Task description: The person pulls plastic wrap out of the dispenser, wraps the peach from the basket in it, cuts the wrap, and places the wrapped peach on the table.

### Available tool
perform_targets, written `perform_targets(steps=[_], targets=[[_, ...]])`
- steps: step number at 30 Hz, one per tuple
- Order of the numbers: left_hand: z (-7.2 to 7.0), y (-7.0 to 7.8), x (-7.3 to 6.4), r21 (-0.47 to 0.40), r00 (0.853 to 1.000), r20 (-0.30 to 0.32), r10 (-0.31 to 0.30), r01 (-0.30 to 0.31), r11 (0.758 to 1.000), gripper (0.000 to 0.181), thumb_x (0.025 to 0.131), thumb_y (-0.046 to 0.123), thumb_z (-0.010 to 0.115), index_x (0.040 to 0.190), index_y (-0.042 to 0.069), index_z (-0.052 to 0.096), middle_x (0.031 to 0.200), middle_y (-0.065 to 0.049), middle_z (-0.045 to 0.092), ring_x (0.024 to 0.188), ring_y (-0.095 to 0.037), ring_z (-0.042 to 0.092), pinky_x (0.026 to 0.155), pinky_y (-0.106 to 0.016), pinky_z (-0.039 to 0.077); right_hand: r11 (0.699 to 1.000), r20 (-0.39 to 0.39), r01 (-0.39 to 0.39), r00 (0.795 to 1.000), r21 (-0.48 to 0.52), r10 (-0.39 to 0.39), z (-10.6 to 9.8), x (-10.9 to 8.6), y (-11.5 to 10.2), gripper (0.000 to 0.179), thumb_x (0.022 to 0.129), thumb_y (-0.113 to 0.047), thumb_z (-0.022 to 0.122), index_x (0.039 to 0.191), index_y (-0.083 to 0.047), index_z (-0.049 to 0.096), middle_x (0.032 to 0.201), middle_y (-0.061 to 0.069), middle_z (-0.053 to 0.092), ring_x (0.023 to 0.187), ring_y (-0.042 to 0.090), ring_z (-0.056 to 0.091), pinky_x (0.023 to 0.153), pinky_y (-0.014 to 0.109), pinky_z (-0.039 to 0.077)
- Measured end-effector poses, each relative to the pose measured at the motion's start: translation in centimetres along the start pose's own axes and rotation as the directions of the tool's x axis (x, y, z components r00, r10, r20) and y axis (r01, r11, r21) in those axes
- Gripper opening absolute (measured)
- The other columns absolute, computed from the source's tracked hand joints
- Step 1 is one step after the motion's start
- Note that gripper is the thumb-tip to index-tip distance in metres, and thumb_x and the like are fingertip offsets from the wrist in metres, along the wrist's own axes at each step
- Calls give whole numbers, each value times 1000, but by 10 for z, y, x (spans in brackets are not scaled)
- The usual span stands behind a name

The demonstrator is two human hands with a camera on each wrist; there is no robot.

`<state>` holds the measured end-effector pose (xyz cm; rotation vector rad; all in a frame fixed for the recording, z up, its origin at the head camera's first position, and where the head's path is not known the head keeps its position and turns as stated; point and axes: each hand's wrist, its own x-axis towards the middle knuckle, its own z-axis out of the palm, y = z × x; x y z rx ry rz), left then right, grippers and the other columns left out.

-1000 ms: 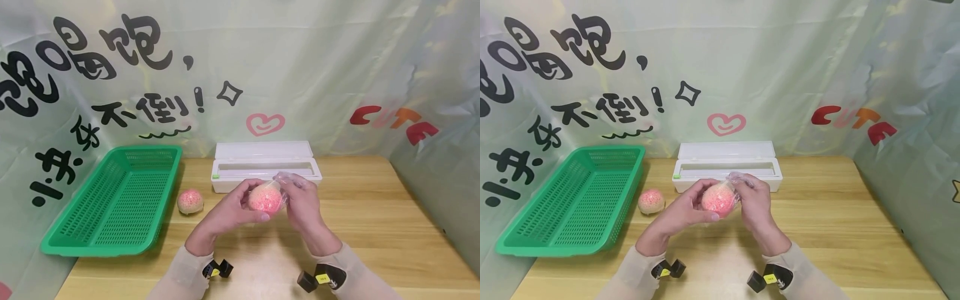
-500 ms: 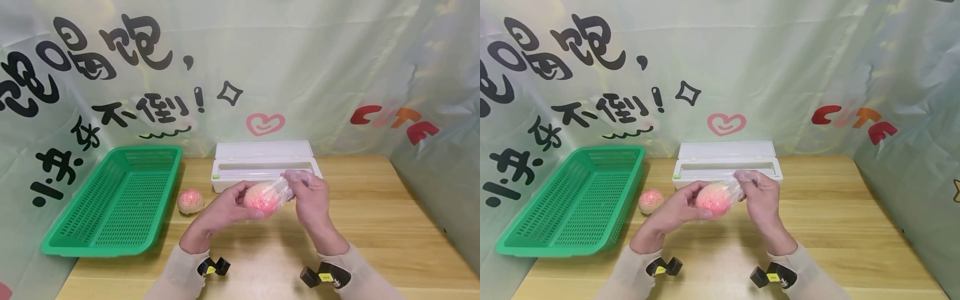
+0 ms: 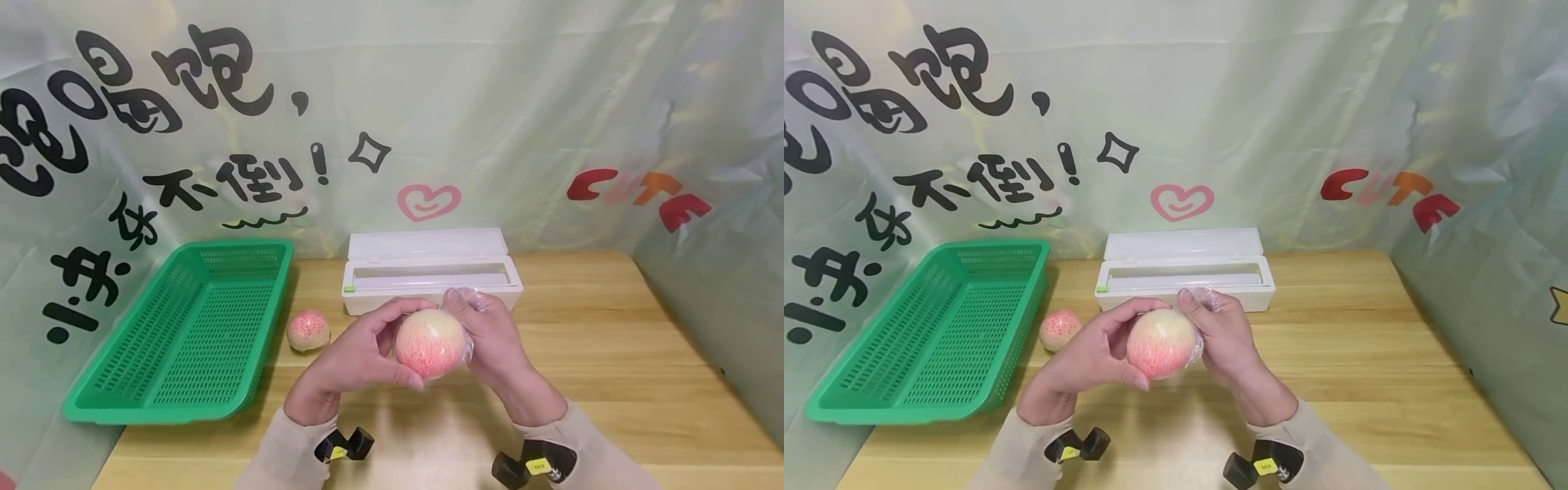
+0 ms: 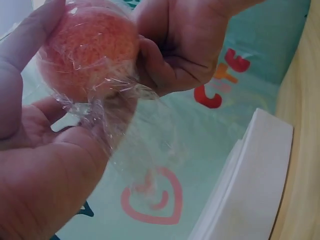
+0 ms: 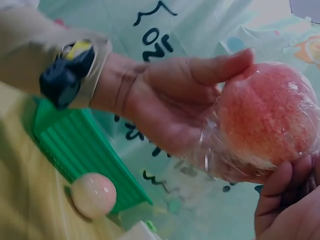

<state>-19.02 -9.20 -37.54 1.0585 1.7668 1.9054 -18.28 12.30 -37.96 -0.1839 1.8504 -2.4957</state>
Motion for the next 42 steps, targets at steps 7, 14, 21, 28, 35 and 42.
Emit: perform_targets(steps=[7,14,21,28,35,42], targets=[[-7,-5,-3,100,1000,-8,13,-12,995,98,71,-1,94,154,13,44,150,-11,52,137,-26,52,119,-47,43,987,222,-159,963,5,154,-7,4,4,23,110,-30,57,104,-19,76,97,-3,75,91,11,70,79,28,61],[-12,2,-6,461,998,-25,-52,58,886,111,73,14,97,163,33,36,157,11,55,155,-18,36,127,-62,19,967,421,-227,871,-116,255,-18,13,9,37,111,-45,49,122,-19,72,110,1,74,100,16,71,85,36,61],[-1,7,-3,719,990,-122,-75,140,681,115,87,18,86,170,34,7,177,2,13,164,-29,10,130,-59,14,972,287,-165,935,-167,208,-16,16,10,34,108,-36,59,127,-9,62,108,1,74,95,15,72,82,33,59],[1,0,-1,269,876,-321,-361,450,851,99,85,44,89,160,21,28,148,-5,47,128,-29,59,100,-46,56,915,17,-44,998,-401,56,-1,7,3,53,95,-17,75,132,-2,41,124,18,59,100,23,64,82,29,57],[6,-14,9,107,921,-242,-306,338,935,69,90,29,87,146,18,49,132,-6,65,112,-20,68,87,-36,60,929,-10,-52,999,-367,51,9,3,9,83,90,-17,80,150,-5,24,141,20,53,120,30,60,90,26,56],[12,-16,11,122,901,-291,-323,369,921,71,86,30,90,141,16,47,134,-7,61,110,-19,69,87,-36,61,986,34,-56,997,-158,62,12,4,17,37,100,-17,66,129,4,56,112,11,66,95,17,66,76,26,59]])
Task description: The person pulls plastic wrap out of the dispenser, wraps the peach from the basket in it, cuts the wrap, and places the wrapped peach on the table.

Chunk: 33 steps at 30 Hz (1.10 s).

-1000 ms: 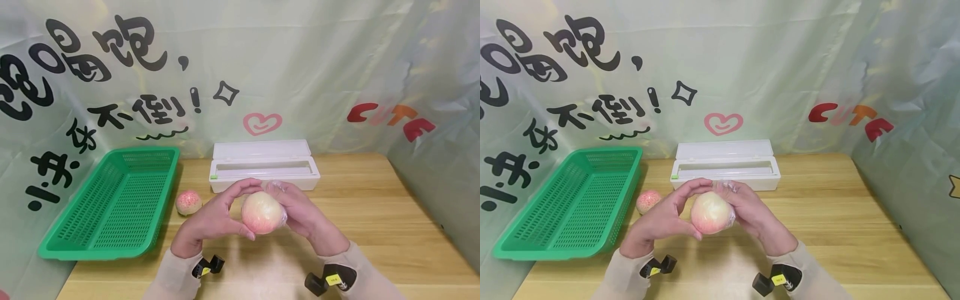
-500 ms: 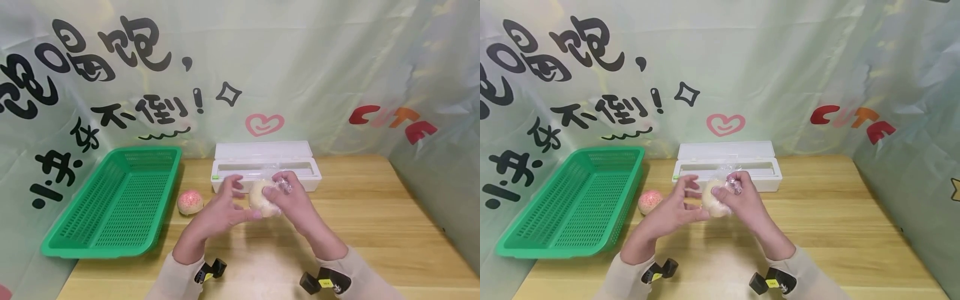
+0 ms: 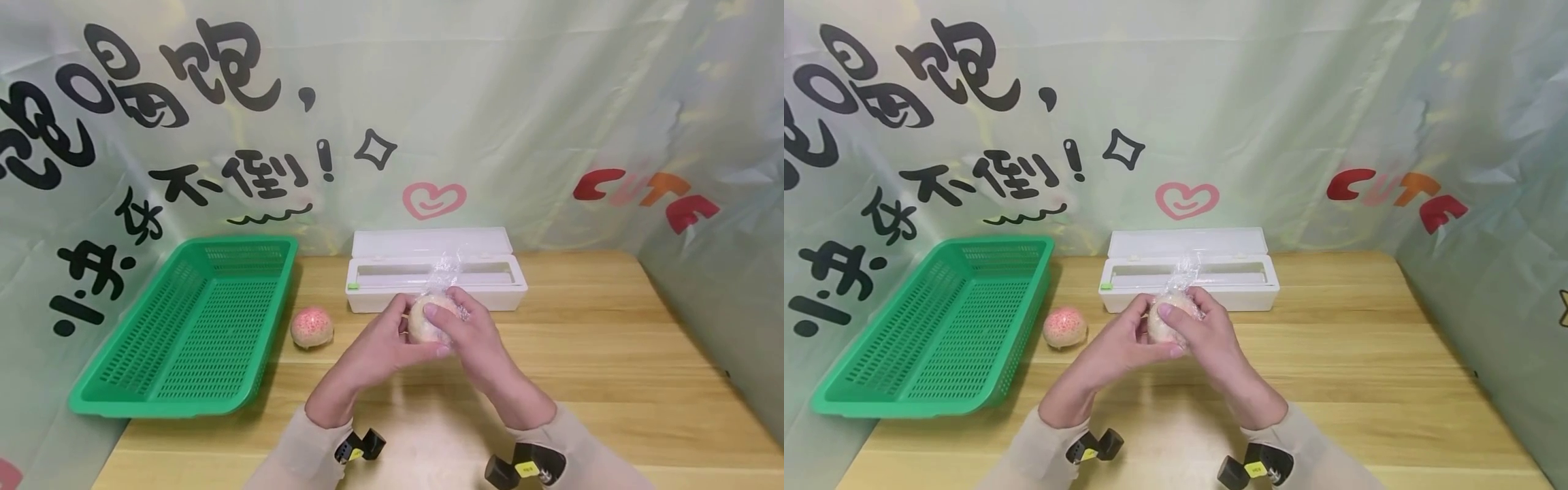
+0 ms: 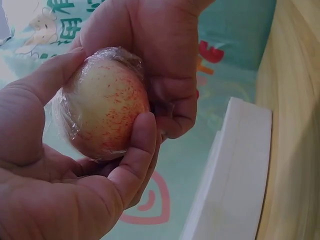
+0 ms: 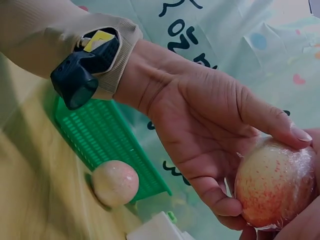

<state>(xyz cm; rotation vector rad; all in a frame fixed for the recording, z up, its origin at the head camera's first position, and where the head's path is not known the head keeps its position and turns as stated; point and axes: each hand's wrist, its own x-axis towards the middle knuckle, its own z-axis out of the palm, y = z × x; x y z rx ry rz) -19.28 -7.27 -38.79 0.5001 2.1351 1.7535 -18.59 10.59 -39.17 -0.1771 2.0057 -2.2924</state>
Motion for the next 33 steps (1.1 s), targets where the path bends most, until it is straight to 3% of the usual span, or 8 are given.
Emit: perform_targets(steps=[4,7,12,17,23,26,29,33], targets=[[3,-2,2,-3,1000,2,9,-9,1000,70,90,30,86,143,13,45,133,-9,60,110,-20,68,88,-36,61,1000,-63,4,998,15,-3,2,1,2,21,104,-20,63,112,-1,64,97,4,69,87,14,65,72,26,57],[9,-7,5,8,998,-11,70,-70,998,58,101,34,73,144,9,44,133,-14,61,114,-23,67,93,-39,60,993,-128,59,989,-101,-72,5,2,4,18,103,-20,64,102,-2,65,101,3,63,93,15,61,77,25,54],[25,-17,12,49,979,-167,113,-106,993,44,113,46,43,138,10,48,131,-14,63,123,-22,60,105,-43,51,952,-179,140,965,-272,-193,8,5,9,25,104,-22,62,96,2,66,107,6,55,106,18,51,88,28,45],[34,-19,16,15,949,-307,74,-73,997,39,115,42,36,124,7,53,113,-12,61,108,-20,55,95,-39,48,966,-214,132,960,-221,-181,9,7,12,33,109,-22,52,101,5,70,106,4,57,107,15,52,88,25,45],[30,-18,17,3,954,-300,-2,3,1000,42,109,49,49,118,8,54,104,-10,62,94,-19,57,80,-34,51,979,-256,101,956,-179,-146,10,7,16,35,109,-17,48,108,7,73,104,0,62,104,12,54,84,21,49],[28,-19,17,6,951,-304,-51,55,998,47,107,55,49,113,8,55,99,-10,60,88,-20,56,74,-33,50,992,-270,43,960,-121,-74,11,7,16,35,109,-19,49,111,6,74,101,-2,65,101,12,57,82,22,51],[27,-18,17,14,939,-332,-95,105,994,52,107,59,42,114,9,57,99,-9,59,91,-21,55,77,-35,48,999,-241,-21,970,-44,9,10,8,17,40,111,-29,49,116,4,72,100,0,68,97,14,61,80,24,54],[25,-16,16,-1,931,-339,-132,140,990,56,107,63,40,114,11,60,102,-9,61,95,-22,55,81,-36,47,994,-182,-34,983,-106,14,10,7,18,43,111,-35,48,119,0,71,107,4,66,100,15,60,84,26,52]])
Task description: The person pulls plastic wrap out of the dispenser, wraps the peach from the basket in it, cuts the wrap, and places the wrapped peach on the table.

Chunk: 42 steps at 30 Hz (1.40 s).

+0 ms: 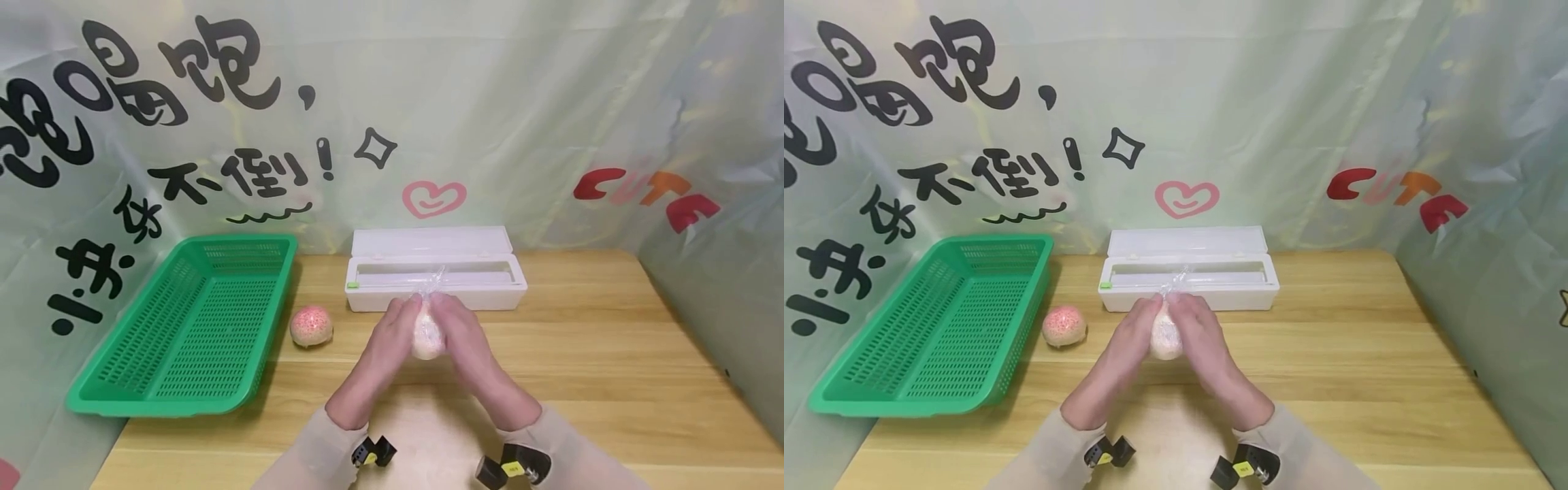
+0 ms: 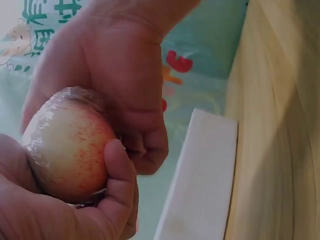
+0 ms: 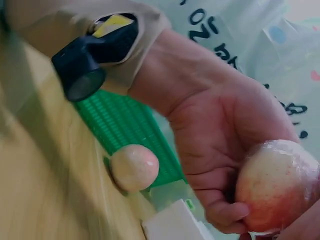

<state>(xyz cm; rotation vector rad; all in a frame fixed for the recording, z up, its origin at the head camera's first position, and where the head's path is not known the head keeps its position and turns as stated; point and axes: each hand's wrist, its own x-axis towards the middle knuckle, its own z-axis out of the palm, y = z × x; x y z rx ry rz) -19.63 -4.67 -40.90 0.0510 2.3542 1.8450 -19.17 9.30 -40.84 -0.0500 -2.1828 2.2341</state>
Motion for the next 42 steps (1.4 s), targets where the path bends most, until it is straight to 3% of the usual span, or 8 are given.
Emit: perform_targets(steps=[8,13,18,25,27,30,35,42], targets=[[-1,0,2,-86,1000,29,-13,15,996,55,109,56,39,118,5,59,100,-10,58,86,-20,57,71,-34,53,985,-1,-38,999,168,39,-1,4,5,41,111,-33,49,114,0,73,99,2,70,93,15,63,77,26,57],[-8,1,6,-324,993,120,-10,49,945,58,111,50,35,131,-1,54,98,-10,62,72,-18,63,56,-32,59,958,134,241,966,-154,-221,-2,-2,9,45,110,-32,49,140,-2,63,125,14,66,106,19,61,91,32,55],[-12,3,5,-417,971,236,-36,135,899,56,108,51,39,119,1,61,82,-3,66,61,-13,63,47,-26,54,759,95,547,828,-353,-553,2,-3,26,28,100,-19,56,121,-6,68,108,7,63,96,16,57,81,33,51],[-23,3,4,-506,905,421,-69,297,810,48,106,53,42,117,10,60,83,-3,72,60,-14,69,44,-21,49,495,124,820,545,-287,-829,-4,12,41,51,112,-42,39,111,1,66,94,8,56,84,15,51,70,24,43],[-27,2,6,-505,893,447,-63,310,806,48,106,53,41,122,10,58,87,-4,71,62,-15,70,45,-21,50,473,135,837,521,-276,-843,-4,15,43,64,112,-54,38,115,2,68,92,8,55,83,15,50,69,23,43],[-29,0,9,-508,922,383,-65,269,818,52,108,52,40,128,6,56,91,-6,69,64,-15,69,48,-22,53,586,175,780,622,-218,-763,-6,14,42,62,113,-51,37,125,1,68,101,9,60,92,14,54,78,25,46],[-19,-1,10,-271,993,116,-31,62,961,55,111,49,36,127,2,58,93,-10,63,67,-18,63,53,-34,58,855,184,481,874,-195,-450,-3,7,32,45,115,-30,36,134,-2,65,122,12,64,111,13,56,97,31,47],[-4,-5,7,-168,999,36,25,-19,986,53,114,47,29,117,4,59,86,-12,62,62,-21,61,56,-45,61,962,-3,206,978,-178,-210,2,1,21,38,110,-26,42,116,2,67,108,17,67,96,17,61,86,28,51]])
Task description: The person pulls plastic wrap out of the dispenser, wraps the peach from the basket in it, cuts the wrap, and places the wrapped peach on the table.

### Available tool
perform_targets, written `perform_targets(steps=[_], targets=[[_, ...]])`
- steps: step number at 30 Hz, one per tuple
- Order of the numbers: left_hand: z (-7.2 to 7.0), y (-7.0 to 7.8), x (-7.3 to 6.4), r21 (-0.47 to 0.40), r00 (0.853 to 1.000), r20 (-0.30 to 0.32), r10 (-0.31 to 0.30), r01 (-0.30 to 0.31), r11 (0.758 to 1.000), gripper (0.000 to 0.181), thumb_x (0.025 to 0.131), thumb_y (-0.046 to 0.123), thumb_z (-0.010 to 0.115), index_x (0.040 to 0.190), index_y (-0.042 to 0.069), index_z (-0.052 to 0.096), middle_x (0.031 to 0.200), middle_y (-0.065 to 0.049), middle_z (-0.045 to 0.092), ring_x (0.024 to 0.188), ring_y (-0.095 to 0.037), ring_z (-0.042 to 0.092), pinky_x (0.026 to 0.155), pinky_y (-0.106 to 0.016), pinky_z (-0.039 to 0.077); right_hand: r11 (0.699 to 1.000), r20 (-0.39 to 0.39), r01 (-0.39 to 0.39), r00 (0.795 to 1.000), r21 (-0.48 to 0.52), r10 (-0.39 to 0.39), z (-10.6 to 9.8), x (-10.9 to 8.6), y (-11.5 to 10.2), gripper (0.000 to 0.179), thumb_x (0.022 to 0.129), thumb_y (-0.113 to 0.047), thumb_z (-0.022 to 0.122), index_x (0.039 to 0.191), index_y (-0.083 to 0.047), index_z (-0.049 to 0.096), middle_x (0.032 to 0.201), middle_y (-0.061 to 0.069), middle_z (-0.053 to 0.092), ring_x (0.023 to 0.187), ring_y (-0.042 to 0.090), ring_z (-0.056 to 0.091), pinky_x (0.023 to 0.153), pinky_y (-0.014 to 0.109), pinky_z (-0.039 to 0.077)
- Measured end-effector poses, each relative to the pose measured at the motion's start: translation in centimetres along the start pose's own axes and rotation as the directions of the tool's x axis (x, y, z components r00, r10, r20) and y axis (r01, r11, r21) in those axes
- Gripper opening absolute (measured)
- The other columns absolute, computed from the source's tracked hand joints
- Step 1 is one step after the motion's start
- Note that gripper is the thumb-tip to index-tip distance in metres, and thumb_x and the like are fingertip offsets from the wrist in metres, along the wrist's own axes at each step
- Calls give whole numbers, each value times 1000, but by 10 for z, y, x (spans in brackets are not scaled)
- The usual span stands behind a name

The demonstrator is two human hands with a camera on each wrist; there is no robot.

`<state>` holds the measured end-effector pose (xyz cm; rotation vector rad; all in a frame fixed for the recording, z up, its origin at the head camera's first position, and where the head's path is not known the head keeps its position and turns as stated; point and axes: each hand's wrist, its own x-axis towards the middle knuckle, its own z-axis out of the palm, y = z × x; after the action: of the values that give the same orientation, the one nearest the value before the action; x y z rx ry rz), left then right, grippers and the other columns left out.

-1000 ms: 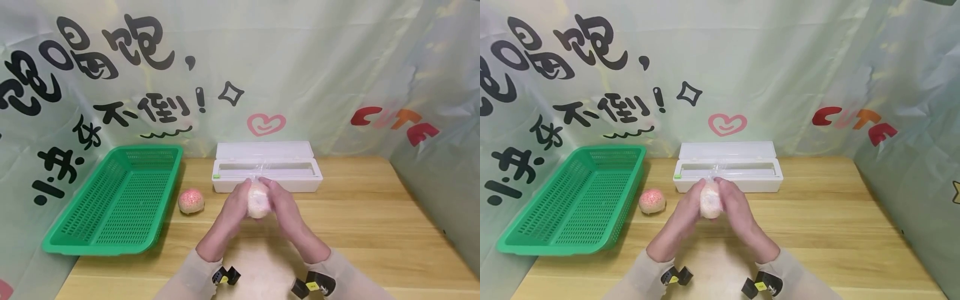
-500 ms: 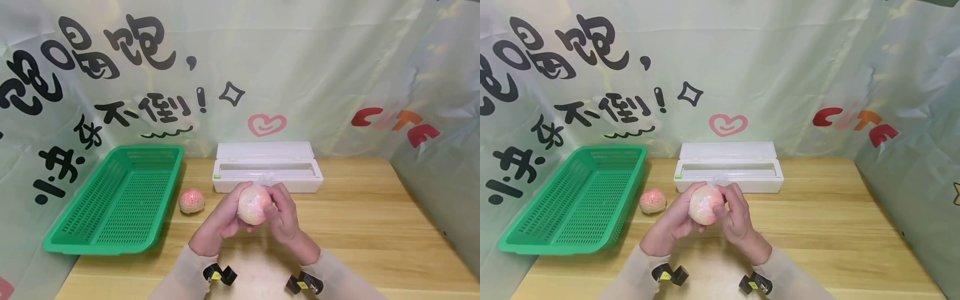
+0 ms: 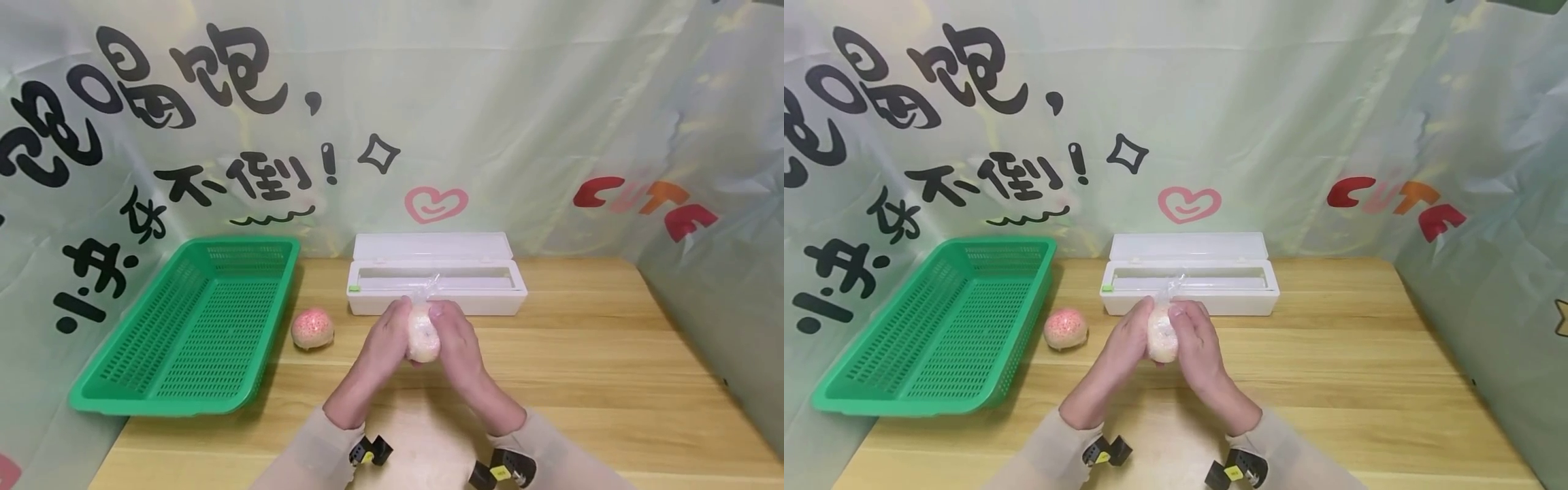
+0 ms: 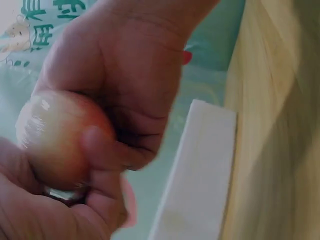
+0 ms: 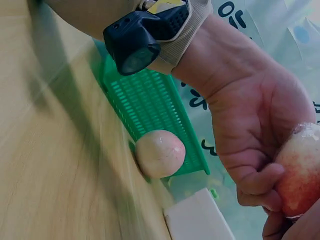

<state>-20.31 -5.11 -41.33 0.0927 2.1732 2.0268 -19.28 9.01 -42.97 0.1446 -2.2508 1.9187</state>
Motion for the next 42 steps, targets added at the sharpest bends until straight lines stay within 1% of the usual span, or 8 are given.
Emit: perform_targets(steps=[4,9,17,25,31,35,38,42], targets=[[2,-4,-1,-107,997,67,42,-35,994,69,114,57,24,123,-1,60,99,-14,65,71,-20,65,63,-41,63,998,-96,-50,994,-39,46,-3,2,-4,41,110,-32,41,110,-1,68,100,13,69,93,16,58,89,29,47],[6,-7,-3,0,987,124,103,-104,995,63,111,57,39,130,-1,53,102,-14,67,76,-17,65,73,-40,62,998,-75,-29,997,61,34,-4,2,-4,38,110,-28,42,114,3,64,94,10,67,81,14,61,74,28,53],[-4,-5,3,-24,988,79,131,-129,991,52,107,38,63,138,-1,48,123,-20,62,97,-19,66,83,-33,59,1000,-6,19,1000,20,-19,-6,6,-3,40,112,-28,47,142,-4,58,126,17,66,108,20,59,90,27,51],[-8,-1,3,-20,992,-49,112,-113,993,76,92,36,84,153,12,46,151,-19,40,127,-33,60,96,-40,60,987,-53,78,995,-140,-86,-8,7,-4,32,105,-18,66,133,-4,60,114,12,56,100,21,57,82,27,51],[-11,0,2,6,963,-137,230,-232,973,50,110,31,58,156,12,52,156,-15,45,142,-30,49,116,-46,46,996,-37,-14,999,83,17,-13,17,-2,30,104,-5,64,133,0,62,106,13,62,86,14,66,74,27,61],[-19,3,4,-136,940,-195,280,-309,941,37,108,12,59,145,8,61,141,-13,55,127,-25,57,103,-32,53,961,28,-80,997,266,76,-17,20,-5,34,103,4,60,137,6,56,120,17,63,96,13,72,84,37,65],[-26,7,4,-216,963,-139,232,-259,942,52,101,11,71,148,5,52,137,-16,52,120,-23,58,94,-27,55,933,61,-100,995,345,85,-18,18,-8,32,102,9,58,133,8,55,122,13,66,103,13,72,90,39,63],[-35,9,3,-326,984,112,139,-96,940,67,99,21,76,153,-1,43,144,-20,52,119,-20,64,100,-33,58,926,75,-86,995,368,63,-19,16,-12,26,100,9,59,125,8,58,115,5,72,104,14,73,93,37,62]])
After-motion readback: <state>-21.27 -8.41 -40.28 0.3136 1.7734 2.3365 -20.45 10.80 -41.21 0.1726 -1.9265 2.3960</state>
